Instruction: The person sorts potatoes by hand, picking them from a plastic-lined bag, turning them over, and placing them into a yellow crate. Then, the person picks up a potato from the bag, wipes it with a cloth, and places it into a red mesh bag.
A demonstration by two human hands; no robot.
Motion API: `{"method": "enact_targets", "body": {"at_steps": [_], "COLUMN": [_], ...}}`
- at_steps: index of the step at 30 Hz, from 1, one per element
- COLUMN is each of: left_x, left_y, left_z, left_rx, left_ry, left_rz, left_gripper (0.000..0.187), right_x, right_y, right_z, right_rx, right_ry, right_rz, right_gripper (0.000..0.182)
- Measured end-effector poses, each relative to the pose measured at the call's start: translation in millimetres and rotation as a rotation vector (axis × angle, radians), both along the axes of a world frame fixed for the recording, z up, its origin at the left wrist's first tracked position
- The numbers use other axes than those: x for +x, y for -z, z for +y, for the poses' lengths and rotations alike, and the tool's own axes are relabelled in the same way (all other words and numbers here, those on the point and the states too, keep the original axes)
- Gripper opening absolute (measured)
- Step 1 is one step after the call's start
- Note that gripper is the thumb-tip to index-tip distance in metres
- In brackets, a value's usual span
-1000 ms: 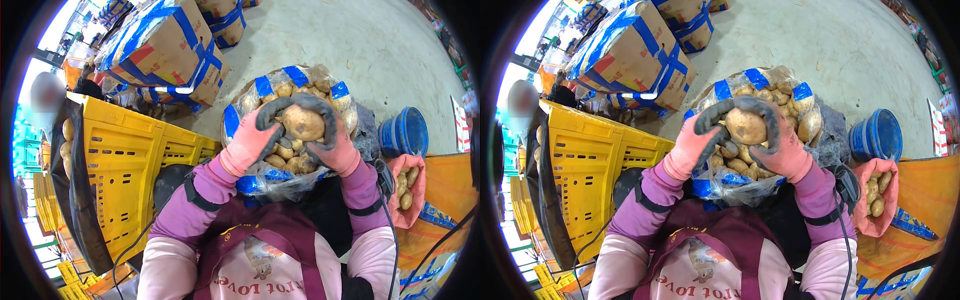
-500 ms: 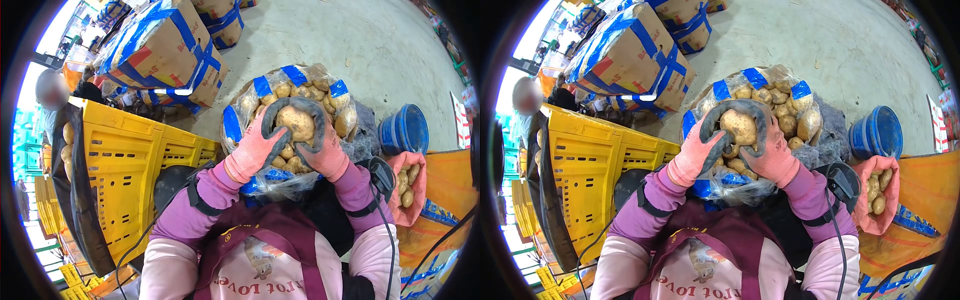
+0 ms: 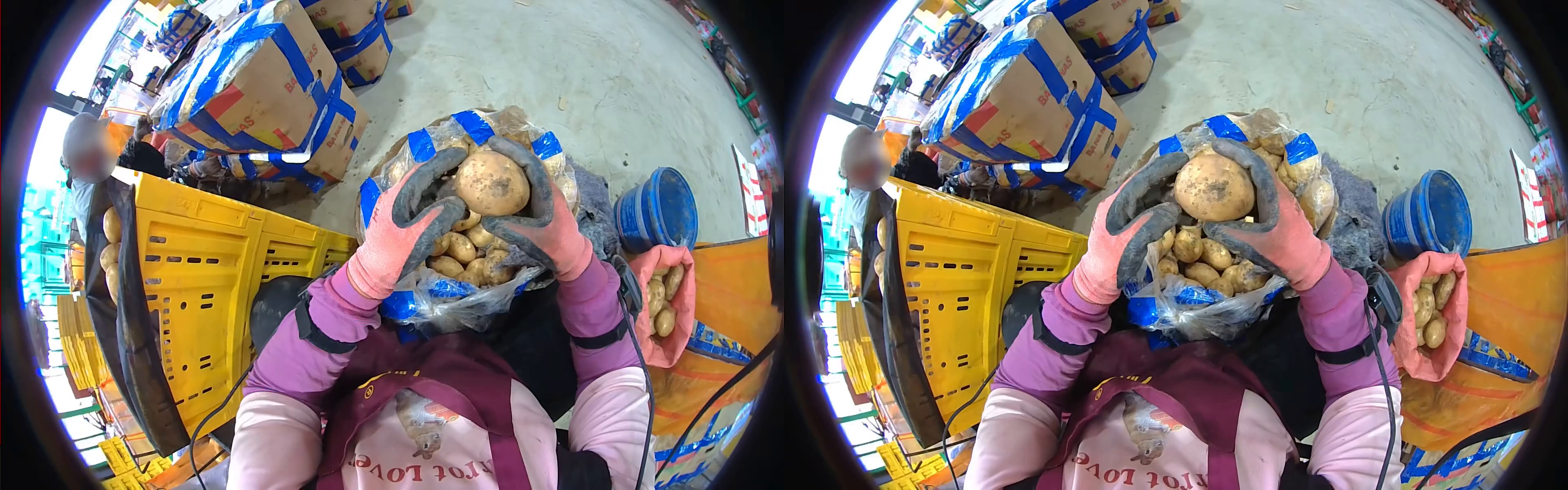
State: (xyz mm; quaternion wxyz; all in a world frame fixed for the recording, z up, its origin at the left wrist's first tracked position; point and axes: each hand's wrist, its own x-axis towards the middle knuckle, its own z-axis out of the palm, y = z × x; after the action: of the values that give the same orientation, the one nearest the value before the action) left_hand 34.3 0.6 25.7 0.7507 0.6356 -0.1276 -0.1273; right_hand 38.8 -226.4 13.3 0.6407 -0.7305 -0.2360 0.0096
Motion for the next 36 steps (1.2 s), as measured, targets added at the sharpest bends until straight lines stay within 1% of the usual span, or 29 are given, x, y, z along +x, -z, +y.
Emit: {"method": "enact_targets", "body": {"at_steps": [1,3,4,6,7,9,10,11,12,13,14,15,16,17,18,19,21,22,24,25,27,28,29,30,31,33,34,35,36], "left_x": [-1.9,-7.7,-7.4,-8.4,-9.1,-9.4,-10.6,-8.9,-5.1,-1.6,0.4,1.1,1.5,2.5,2.6,2.6,0.3,-1.5,-1.6,-1.7,-1.7,-0.3,1.6,7.2,6.5,0.9,-2.4,-3.1,-5.1], "left_y": [-2.5,-10.3,-9.1,-4.0,-2.0,2.3,9.4,14.1,17.3,19.8,16.1,11.0,4.1,-1.0,-3.5,-5.7,-10.8,-15.9,-15.3,-15.0,-14.5,-12.8,-10.0,-3.1,3.6,4.0,-4.9,-13.3,-14.2], "left_z": [-2.4,-10.7,-11.5,-10.5,-10.4,-11.9,-13.6,-11.8,-9.0,-5.9,-4.6,-1.4,1.6,2.2,0.5,-0.6,0.1,1.4,4.8,5.5,3.3,5.3,8.0,15.5,14.8,10.7,12.1,8.6,7.6], "left_rx": [0.000,0.204,0.206,0.364,0.366,0.501,0.513,0.511,0.510,0.510,0.349,0.348,0.117,-0.114,-0.043,-0.045,0.117,0.149,0.120,0.086,0.111,0.237,0.363,0.453,0.455,0.183,0.103,0.032,0.070], "left_ry": [0.001,-0.053,-0.054,-0.074,-0.078,-0.129,-0.185,-0.187,-0.214,-0.241,-0.182,-0.183,-0.109,-0.028,-0.065,-0.060,-0.045,-0.014,0.004,0.028,-0.004,-0.030,-0.055,-0.005,-0.014,-0.061,0.077,0.193,0.230], "left_rz": [-0.002,-0.098,-0.098,-0.174,-0.171,-0.275,-0.376,-0.376,-0.378,-0.380,-0.172,-0.175,0.000,0.173,0.129,0.125,-0.087,-0.071,-0.039,-0.004,0.030,-0.096,-0.223,-0.306,-0.310,-0.238,-0.103,-0.046,-0.126], "left_gripper": [0.057,0.059,0.059,0.060,0.060,0.058,0.050,0.050,0.045,0.041,0.034,0.034,0.033,0.033,0.032,0.032,0.032,0.033,0.033,0.033,0.035,0.037,0.038,0.056,0.056,0.074,0.086,0.085,0.087], "right_x": [0.0,-1.7,-3.5,-9.8,-13.3,-18.0,-17.1,-15.5,-13.8,-12.5,-11.2,-10.2,-9.9,-9.9,-10.0,-9.4,-8.0,-9.0,-11.3,-10.6,-9.0,-8.7,-9.4,-10.6,-11.7,-11.9,-11.6,-13.5,-20.1], "right_y": [-0.4,-1.4,-3.8,-9.5,-8.2,-5.4,-5.1,-5.1,-4.8,-0.9,3.9,5.6,3.5,-4.8,-9.8,-8.0,-2.1,-3.0,-7.5,-7.1,-4.2,1.2,8.4,12.1,11.9,8.9,10.9,16.6,27.5], "right_z": [0.2,3.3,6.6,15.0,17.6,21.2,21.9,22.3,22.7,22.8,22.7,22.1,18.4,14.7,11.1,8.6,7.2,7.6,10.5,11.2,8.7,6.9,5.1,1.9,-1.9,-1.2,-3.8,0.1,-0.4], "right_rx": [0.000,-0.239,-0.237,-0.494,-0.492,-0.624,-0.625,-0.532,-0.439,-0.439,-0.343,-0.246,-0.247,0.109,0.463,0.461,0.453,0.455,0.582,0.583,0.598,0.597,0.613,0.628,0.625,0.711,0.705,0.611,0.631], "right_ry": [0.001,0.131,0.130,0.245,0.240,0.312,0.310,0.275,0.241,0.241,0.209,0.181,0.181,0.033,-0.118,-0.114,-0.201,-0.204,-0.221,-0.226,-0.245,-0.248,-0.282,-0.318,-0.327,-0.319,-0.341,-0.266,-0.186], "right_rz": [-0.002,-0.249,-0.250,-0.484,-0.482,-0.459,-0.460,-0.461,-0.461,-0.463,-0.380,-0.298,-0.301,0.048,0.396,0.391,0.430,0.429,0.557,0.556,0.609,0.606,0.662,0.718,0.714,1.047,1.098,0.982,0.936], "right_gripper": [0.085,0.085,0.085,0.082,0.082,0.078,0.078,0.078,0.078,0.078,0.078,0.078,0.078,0.079,0.079,0.079,0.079,0.079,0.077,0.077,0.075,0.075,0.071,0.067,0.067,0.058,0.052,0.051,0.047]}}
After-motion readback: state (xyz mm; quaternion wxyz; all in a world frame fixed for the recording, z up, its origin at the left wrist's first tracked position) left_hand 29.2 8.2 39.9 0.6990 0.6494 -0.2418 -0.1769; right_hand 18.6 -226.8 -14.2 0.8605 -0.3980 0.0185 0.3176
